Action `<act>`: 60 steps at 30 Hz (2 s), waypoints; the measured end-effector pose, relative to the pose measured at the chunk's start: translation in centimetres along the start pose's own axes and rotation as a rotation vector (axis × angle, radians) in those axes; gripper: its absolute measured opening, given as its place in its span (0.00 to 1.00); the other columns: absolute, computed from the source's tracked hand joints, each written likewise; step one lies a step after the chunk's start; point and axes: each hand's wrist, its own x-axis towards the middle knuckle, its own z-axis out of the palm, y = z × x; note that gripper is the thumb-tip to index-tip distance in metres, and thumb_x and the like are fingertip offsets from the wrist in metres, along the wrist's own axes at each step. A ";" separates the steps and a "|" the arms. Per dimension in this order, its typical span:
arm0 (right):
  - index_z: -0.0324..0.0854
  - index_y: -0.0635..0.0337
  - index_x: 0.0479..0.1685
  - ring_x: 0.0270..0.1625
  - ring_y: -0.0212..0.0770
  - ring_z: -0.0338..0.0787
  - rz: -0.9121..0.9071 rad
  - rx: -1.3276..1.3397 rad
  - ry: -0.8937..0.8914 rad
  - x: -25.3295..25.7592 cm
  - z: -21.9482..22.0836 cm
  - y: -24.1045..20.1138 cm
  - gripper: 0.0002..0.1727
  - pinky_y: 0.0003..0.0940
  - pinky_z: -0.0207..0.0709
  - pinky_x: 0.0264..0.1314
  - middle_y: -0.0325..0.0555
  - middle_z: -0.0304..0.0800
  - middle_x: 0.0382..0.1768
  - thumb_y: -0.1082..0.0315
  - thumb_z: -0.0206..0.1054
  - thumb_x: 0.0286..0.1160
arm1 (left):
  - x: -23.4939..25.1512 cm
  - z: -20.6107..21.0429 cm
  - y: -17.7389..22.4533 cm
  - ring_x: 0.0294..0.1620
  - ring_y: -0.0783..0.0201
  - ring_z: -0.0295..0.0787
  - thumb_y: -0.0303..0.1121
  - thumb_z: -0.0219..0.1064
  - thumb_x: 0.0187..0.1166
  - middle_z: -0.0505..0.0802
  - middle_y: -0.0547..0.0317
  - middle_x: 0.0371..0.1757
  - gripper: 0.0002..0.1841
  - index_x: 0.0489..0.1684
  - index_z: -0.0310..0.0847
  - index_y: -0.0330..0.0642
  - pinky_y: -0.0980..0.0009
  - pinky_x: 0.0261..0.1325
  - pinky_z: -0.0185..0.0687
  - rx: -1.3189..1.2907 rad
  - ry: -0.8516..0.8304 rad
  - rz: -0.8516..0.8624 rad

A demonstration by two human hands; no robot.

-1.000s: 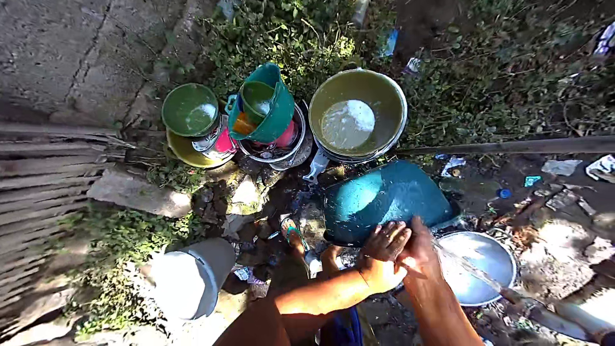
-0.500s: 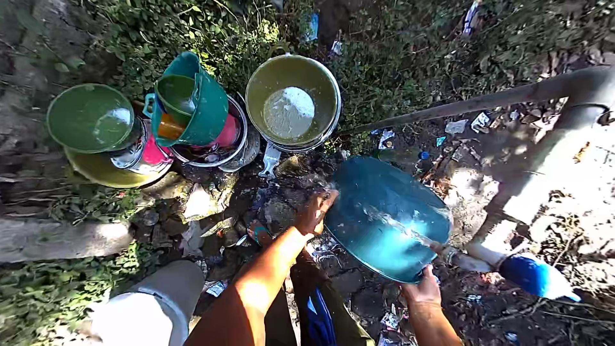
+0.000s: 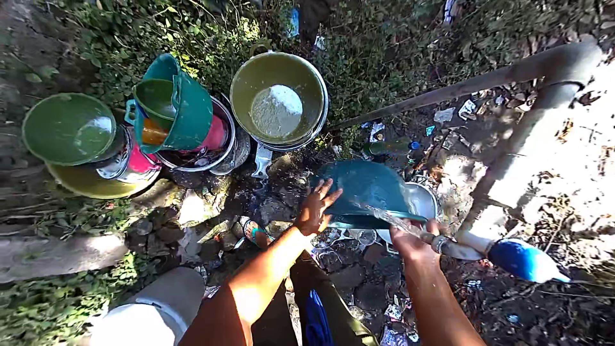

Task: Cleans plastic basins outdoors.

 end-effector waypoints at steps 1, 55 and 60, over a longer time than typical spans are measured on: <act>0.75 0.50 0.45 0.38 0.36 0.92 0.070 -0.058 -0.054 0.4 1.0 1.6 0.25 0.36 0.88 0.45 0.38 0.90 0.32 0.49 0.35 0.95 | -1.1 0.3 -0.7 0.92 0.41 0.57 0.24 0.70 0.69 0.70 0.40 0.88 0.32 0.80 0.78 0.45 0.42 0.92 0.47 -0.055 0.051 -0.110; 0.67 0.72 0.74 0.56 0.38 0.89 -0.538 -1.106 0.136 0.0 -5.8 -11.4 0.27 0.39 0.86 0.59 0.53 0.85 0.58 0.78 0.64 0.73 | 4.3 0.7 2.7 0.71 0.36 0.82 0.42 0.61 0.89 0.85 0.30 0.70 0.29 0.86 0.64 0.39 0.39 0.73 0.75 -0.472 0.064 -0.714; 0.64 0.57 0.77 0.54 0.37 0.87 -0.285 -0.833 0.430 -1.6 -10.7 -9.4 0.25 0.40 0.86 0.54 0.47 0.81 0.58 0.77 0.56 0.80 | 10.0 1.7 6.1 0.72 0.37 0.82 0.45 0.58 0.90 0.84 0.34 0.73 0.27 0.83 0.69 0.39 0.37 0.72 0.76 -0.248 0.018 -0.419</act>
